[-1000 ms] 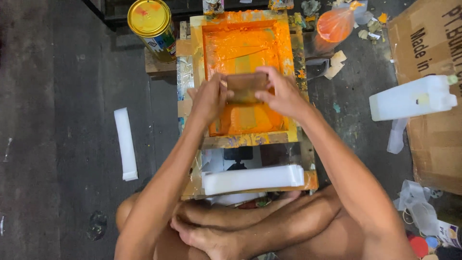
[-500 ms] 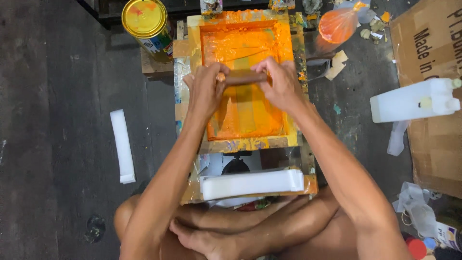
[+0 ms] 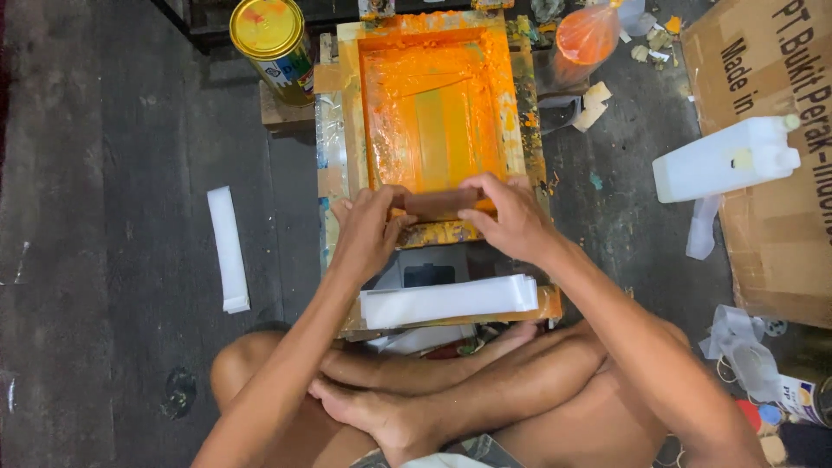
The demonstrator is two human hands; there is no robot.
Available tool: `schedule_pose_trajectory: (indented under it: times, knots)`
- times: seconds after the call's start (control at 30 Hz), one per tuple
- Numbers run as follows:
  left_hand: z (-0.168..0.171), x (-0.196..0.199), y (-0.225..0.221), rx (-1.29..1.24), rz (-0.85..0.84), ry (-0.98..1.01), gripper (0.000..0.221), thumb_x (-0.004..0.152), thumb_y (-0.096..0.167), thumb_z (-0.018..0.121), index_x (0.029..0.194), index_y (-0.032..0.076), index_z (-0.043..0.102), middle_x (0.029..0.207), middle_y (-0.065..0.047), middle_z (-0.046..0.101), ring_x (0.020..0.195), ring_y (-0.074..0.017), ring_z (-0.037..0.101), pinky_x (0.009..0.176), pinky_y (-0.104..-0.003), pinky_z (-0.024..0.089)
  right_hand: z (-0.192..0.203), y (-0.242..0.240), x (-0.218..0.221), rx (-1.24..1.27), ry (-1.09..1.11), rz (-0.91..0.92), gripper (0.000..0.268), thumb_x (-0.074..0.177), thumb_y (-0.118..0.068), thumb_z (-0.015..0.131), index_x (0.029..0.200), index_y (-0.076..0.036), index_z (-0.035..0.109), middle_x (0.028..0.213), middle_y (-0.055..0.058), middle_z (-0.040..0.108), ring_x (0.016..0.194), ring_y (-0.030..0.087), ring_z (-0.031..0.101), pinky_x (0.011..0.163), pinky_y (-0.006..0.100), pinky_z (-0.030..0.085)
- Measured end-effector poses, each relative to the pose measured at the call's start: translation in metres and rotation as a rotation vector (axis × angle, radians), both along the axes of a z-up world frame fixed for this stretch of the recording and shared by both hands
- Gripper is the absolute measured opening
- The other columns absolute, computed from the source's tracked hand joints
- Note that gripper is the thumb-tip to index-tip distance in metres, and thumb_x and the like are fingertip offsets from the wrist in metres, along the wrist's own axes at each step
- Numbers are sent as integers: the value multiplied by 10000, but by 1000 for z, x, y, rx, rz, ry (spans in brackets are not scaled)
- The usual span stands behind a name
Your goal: Manually screen printing orange ink onto small white labels using a hinged frame and squeegee.
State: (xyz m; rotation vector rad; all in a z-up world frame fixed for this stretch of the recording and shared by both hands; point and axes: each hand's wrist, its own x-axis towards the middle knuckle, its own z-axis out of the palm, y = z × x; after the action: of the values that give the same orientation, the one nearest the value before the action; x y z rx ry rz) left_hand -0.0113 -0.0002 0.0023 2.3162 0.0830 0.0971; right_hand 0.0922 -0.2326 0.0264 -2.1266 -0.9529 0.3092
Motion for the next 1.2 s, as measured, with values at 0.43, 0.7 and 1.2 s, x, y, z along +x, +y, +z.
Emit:
schedule_pose_trajectory:
  times: [0.43, 0.7, 1.2]
  knots:
    - [-47, 158, 53, 21, 127, 8, 293, 984, 163, 685, 1257, 161, 579, 1001, -17, 733, 1075, -303, 611, 1007, -690, 192, -48, 67, 142, 174, -238, -62, 477, 885, -67, 836, 1301, -99, 605, 972, 121, 723, 877, 347, 737, 822, 426, 552]
    - [-31, 123, 38, 98, 123, -137, 312, 937, 29, 696, 1138, 239, 583, 1046, 6, 687, 1024, -263, 549, 957, -495, 251, -60, 59, 116, 62, -334, -101, 324, 895, -80, 752, 1092, -234, 546, 1075, -42, 753, 1044, 210, 709, 849, 363, 314]
    - [27, -2, -2, 32, -83, -120, 269, 941, -19, 636, 1155, 145, 637, 814, -87, 607, 883, -269, 548, 892, -404, 355, -30, -8, -2, 18, -156, -33, 300, 920, -131, 741, 1193, -142, 617, 1059, 98, 767, 1010, 284, 729, 885, 359, 369]
